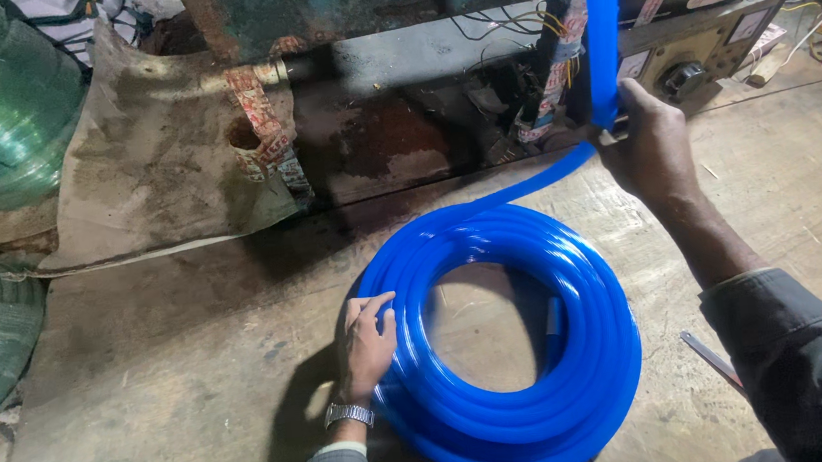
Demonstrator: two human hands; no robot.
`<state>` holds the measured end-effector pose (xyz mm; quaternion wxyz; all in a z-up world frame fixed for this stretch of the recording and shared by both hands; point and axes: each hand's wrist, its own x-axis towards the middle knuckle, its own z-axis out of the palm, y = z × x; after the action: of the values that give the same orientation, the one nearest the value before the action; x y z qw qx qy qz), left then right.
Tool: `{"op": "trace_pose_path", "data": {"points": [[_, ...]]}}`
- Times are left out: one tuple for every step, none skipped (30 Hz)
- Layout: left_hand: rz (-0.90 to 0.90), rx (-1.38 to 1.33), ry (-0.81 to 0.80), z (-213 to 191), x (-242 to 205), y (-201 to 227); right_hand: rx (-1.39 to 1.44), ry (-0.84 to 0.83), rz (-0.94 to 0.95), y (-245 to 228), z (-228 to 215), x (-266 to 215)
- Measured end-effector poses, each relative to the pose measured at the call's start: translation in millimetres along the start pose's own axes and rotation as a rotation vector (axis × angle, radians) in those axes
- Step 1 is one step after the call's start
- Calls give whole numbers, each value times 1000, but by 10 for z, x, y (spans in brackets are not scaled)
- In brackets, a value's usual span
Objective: The person coils a long, flexible blue pipe into a circular shape on the floor. They use both hands to guide the pipe as it is fed from a machine, creating a neat, stacked coil.
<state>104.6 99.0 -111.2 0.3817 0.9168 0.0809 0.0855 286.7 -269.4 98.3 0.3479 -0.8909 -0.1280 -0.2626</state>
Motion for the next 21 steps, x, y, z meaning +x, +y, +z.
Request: {"op": "trace_pose_path", "data": {"points": [[0, 0, -1, -24, -5, 29, 0, 0, 1, 41, -11, -7], [12, 3, 3, -48, -11, 58, -5, -3, 9, 83, -22, -15], [25, 6, 7, -73, -13, 88, -10, -7, 17, 124, -34, -20], [25, 6, 6, -82, -22, 106, -10, -6, 18, 137, -27, -42], [17, -1, 10, -93, -27, 123, -15, -7, 19, 149, -18, -61], [9, -9, 14, -104, -33, 140, -20, -8, 20, 161, -9, -81], [10, -8, 12, -81, -36, 121, -19, -7, 22, 132, 20, -99], [19, 15, 24, -58, -40, 102, -16, -3, 17, 103, 50, -118], [29, 38, 37, -37, -38, 83, -13, 2, 12, 70, 81, -129], [30, 38, 37, -5, -19, 36, -12, 3, 13, 51, 98, -138], [36, 34, 40, 29, -5, -12, 16, -5, -1, 32, 117, -148], [43, 30, 43, 62, 10, -62, 45, -14, -15, 13, 137, -159], [42, 31, 43, 105, 35, -123, 46, -15, -15, 21, 148, -167], [68, 11, 51, 149, 60, -186, 55, -36, -14, 29, 160, -175], [95, -10, 58, 199, 89, -245, 62, -56, -13, 40, 167, -182], [95, -11, 58, 185, 77, -229, 62, -56, -13, 42, 165, -192], [87, -7, 56, 171, 58, -214, 87, -65, 6, 42, 165, -204], [79, -4, 55, 156, 40, -200, 113, -73, 26, 41, 164, -216], [78, -3, 55, 126, 27, -159, 114, -74, 26, 2, 150, -221], [75, 4, 55, 95, 15, -118, 91, -75, 30, -37, 135, -227], [72, 12, 54, 65, -1, -77, 68, -77, 35, -76, 119, -236]]}}
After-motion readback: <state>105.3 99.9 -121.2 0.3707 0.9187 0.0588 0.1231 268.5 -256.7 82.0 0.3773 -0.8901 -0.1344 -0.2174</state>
